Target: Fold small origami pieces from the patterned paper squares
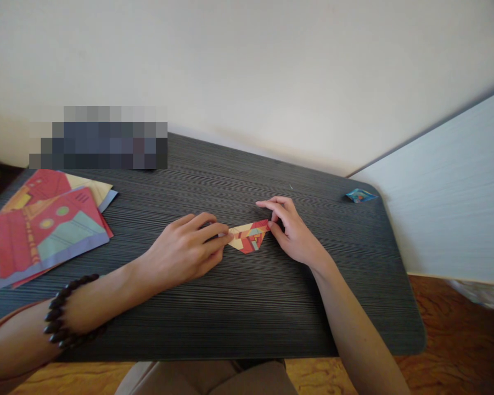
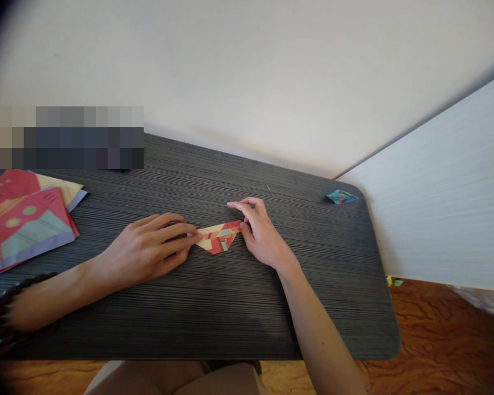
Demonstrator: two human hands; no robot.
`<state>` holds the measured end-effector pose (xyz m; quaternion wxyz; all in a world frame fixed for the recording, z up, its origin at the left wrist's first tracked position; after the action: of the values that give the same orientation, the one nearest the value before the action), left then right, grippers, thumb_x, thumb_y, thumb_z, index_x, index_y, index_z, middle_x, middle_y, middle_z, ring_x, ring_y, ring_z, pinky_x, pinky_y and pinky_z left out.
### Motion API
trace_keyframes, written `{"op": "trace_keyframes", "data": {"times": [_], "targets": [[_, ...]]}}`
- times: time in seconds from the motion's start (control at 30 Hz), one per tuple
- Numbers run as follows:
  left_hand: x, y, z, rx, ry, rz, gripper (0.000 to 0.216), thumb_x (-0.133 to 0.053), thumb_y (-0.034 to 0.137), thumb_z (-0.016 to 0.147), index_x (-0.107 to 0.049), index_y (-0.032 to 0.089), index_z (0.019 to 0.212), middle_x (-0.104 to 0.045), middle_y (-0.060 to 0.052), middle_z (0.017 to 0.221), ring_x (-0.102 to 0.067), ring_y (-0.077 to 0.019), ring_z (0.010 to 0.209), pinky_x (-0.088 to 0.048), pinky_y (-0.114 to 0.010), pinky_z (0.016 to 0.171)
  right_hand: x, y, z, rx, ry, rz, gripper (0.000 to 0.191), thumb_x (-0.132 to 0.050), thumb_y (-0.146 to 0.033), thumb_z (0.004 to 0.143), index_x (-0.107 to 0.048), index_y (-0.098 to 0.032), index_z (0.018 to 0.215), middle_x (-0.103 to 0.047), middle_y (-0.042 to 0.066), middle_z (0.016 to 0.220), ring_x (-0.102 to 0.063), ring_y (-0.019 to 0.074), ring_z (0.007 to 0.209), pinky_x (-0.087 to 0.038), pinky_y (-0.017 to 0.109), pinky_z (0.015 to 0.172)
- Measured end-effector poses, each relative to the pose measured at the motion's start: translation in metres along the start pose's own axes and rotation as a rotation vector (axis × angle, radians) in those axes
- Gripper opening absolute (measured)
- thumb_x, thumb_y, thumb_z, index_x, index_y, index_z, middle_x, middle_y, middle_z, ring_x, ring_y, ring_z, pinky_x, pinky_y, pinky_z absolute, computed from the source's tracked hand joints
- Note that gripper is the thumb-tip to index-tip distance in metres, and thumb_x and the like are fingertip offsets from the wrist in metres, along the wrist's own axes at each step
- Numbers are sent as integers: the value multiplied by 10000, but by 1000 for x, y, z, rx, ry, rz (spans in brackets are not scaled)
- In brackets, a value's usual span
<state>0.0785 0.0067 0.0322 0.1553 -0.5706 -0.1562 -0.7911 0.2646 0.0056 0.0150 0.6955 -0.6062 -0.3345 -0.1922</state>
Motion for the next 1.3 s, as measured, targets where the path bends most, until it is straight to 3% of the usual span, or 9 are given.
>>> {"op": "trace_keyframes", "data": {"times": [0.13, 0.3, 0.5, 0.7, 0.9, 1.03, 1.13, 1.3], "targets": [[0, -1, 0, -2, 4, -23, 209, -522, 209, 866, -634, 204, 1042, -672, -23, 1036, -579, -219, 968, -506, -338, 757, 1, 3, -1, -6, -14, 5, 461, -388, -85, 863, -486, -289, 1264, -417, 73, 1191, -524, 125, 799, -511, 316, 708], [-2, -6, -2, 31, 14, -56, 204, -522, 201, 858, -645, 230, 1018, -666, -7, 1039, -578, -216, 961, -509, -349, 767, 5, 5, 1, 4, 40, -25, 369, -377, -159, 910, -525, -267, 1230, -444, 77, 1181, -535, 158, 909, -496, 353, 798], [-5, -18, -1, 103, 53, -141, 178, -541, 233, 850, -667, 231, 975, -650, -27, 1097, -572, -206, 990, -499, -356, 836, -8, -9, 1, 55, 33, -175, 359, -596, -422, 839, -575, -271, 1164, -521, 68, 1127, -503, 229, 1074, -421, 427, 942], [-9, -28, -1, 203, 66, -149, 353, -531, 313, 863, -591, 194, 1190, -630, -92, 1154, -543, -253, 1048, -470, -418, 888, -9, -13, 2, 42, 69, -155, 208, -631, -357, 828, -610, -259, 1010, -570, 44, 1084, -527, 206, 1029, -412, 391, 907], [-11, -29, 2, 233, 35, -315, 227, -513, 257, 869, -643, 204, 1048, -618, -65, 1176, -513, -235, 1079, -434, -429, 930, -8, -12, 2, 24, 51, -37, 163, -655, -329, 808, -581, -237, 921, -642, 3, 933, -574, 176, 881, -411, 362, 844], [-9, -32, 4, 295, 30, -504, 187, -491, 206, 859, -624, 187, 989, -665, -45, 1028, -567, -188, 1004, -473, -349, 884, -10, -15, 2, 56, 56, 135, 245, -644, -302, 808, -550, -231, 1023, -631, 16, 966, -594, 159, 863, -451, 321, 798], [-9, -34, 3, 371, 27, -533, 154, -499, 206, 849, -621, 192, 943, -684, -9, 911, -624, -151, 848, -499, -272, 775, -11, -21, 2, 104, 75, 169, 169, -603, -280, 831, -570, -220, 985, -625, 15, 924, -593, 148, 825, -462, 304, 770], [-5, -32, 3, 358, 68, -593, 190, -503, 210, 868, -618, 202, 1019, -690, 5, 963, -642, -129, 857, -490, -228, 777, -13, -30, 2, 155, 103, 191, 106, -577, -272, 846, -584, -211, 932, -624, 13, 869, -583, 138, 774, -466, 293, 727]]}}
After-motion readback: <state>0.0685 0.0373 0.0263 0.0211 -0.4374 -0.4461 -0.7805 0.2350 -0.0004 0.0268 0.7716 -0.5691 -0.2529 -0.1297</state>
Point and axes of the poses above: each hand's wrist, its own z-axis towards the middle knuckle, its own x-axis out of the back of the hand, y = z × x, the point moved 6 cm from there along z, towards the middle knuckle
